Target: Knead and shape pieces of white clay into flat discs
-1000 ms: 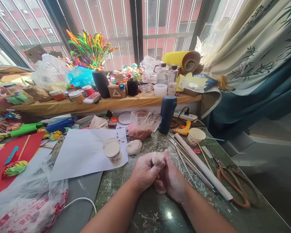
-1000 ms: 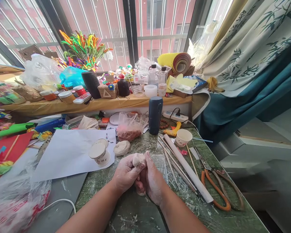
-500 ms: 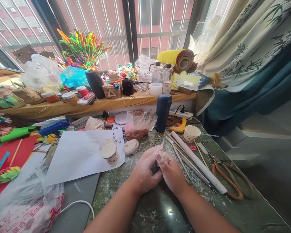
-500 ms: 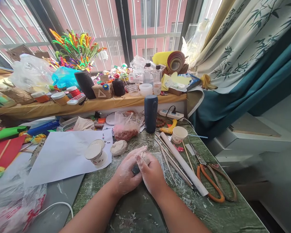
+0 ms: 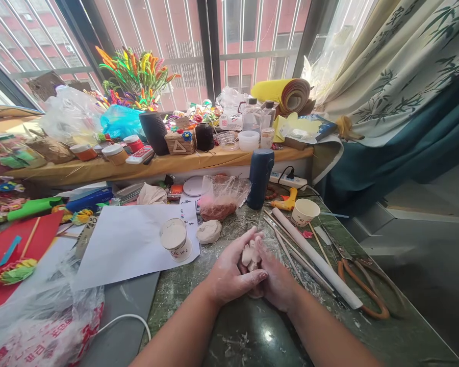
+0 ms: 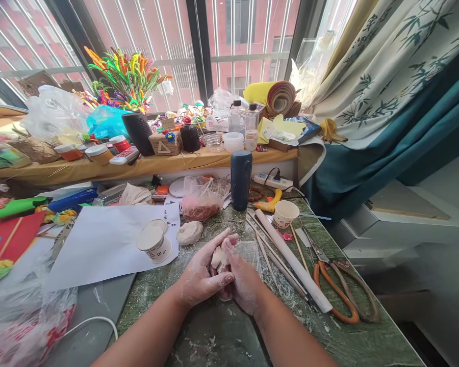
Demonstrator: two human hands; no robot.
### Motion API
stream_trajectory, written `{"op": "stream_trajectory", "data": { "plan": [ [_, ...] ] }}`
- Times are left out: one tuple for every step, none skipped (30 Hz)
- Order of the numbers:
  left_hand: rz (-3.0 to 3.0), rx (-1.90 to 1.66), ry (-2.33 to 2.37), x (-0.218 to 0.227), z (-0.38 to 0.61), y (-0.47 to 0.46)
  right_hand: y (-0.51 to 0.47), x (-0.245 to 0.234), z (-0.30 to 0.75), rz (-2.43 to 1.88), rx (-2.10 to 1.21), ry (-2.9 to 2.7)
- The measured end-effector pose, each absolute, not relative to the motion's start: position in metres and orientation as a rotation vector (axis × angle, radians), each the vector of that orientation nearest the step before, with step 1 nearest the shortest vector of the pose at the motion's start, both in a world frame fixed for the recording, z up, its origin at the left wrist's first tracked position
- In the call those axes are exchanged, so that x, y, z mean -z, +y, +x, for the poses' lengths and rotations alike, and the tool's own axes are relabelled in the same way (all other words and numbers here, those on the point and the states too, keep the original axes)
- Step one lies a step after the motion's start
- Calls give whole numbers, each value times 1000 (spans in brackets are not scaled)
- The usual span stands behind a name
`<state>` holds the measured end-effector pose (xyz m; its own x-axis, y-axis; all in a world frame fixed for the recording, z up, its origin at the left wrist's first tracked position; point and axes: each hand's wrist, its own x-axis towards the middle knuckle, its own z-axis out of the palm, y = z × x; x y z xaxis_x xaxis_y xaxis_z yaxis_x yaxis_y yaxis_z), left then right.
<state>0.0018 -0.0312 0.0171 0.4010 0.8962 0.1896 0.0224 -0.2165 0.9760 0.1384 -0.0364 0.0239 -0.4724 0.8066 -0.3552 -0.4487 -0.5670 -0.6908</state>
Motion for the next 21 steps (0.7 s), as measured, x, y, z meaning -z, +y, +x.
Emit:
{"op": "stream_trajectory", "data": {
  "plan": [
    [1611,-983,880,-18,2,-32,-36,-25,138,-843,-2113,-631],
    [1655,-958,926,-19,2,-32,-36,-25,138,-834,-2128,-595],
    [1699,-937,966,-20,2,-32,-35,-25,138,-839,-2134,-562],
    [1738,-924,995,-21,3,-31,-35,-24,137,-855,-2132,-531],
    [1771,-916,1012,-22,3,-31,-34,-23,136,-873,-2122,-498],
    [1795,-917,1023,-23,3,-30,-34,-22,135,-884,-2108,-465],
    [1812,-925,1030,-24,3,-30,-34,-20,134,-888,-2097,-438],
    [1823,-938,1040,-25,3,-30,-35,-19,132,-885,-2096,-423],
    [1829,-955,1054,-26,4,-30,-35,-18,131,-878,-2106,-420],
    [1831,-972,1067,-27,4,-31,-36,-17,129,-869,-2120,-422],
    [1828,-988,1077,-28,5,-31,-38,-16,128,-859,-2132,-426],
    [1821,-1003,1081,-28,5,-32,-39,-16,127,-849,-2136,-429],
    [1810,-1019,1079,-28,5,-33,-40,-17,127,-838,-2133,-430],
    [1796,-1037,1075,-28,6,-33,-40,-18,127,-823,-2128,-432],
    [1786,-1058,1070,-27,6,-33,-40,-19,128,-805,-2115,-435],
    [1784,-1089,1066,-26,5,-33,-39,-21,129,-782,-2096,-439],
    [1792,-1124,1058,-25,5,-32,-37,-23,132,-755,-2075,-442],
    [1807,-1158,1047,-23,4,-32,-35,-26,134,-726,-2055,-441],
    [1823,-1186,1033,-22,4,-31,-33,-28,137,-702,-2036,-434],
    [1835,-1203,1015,-20,3,-30,-30,-30,141,-686,-2024,-422],
    [1837,-1212,999,-19,2,-29,-27,-31,144,-682,-2020,-405]
  ]
}}
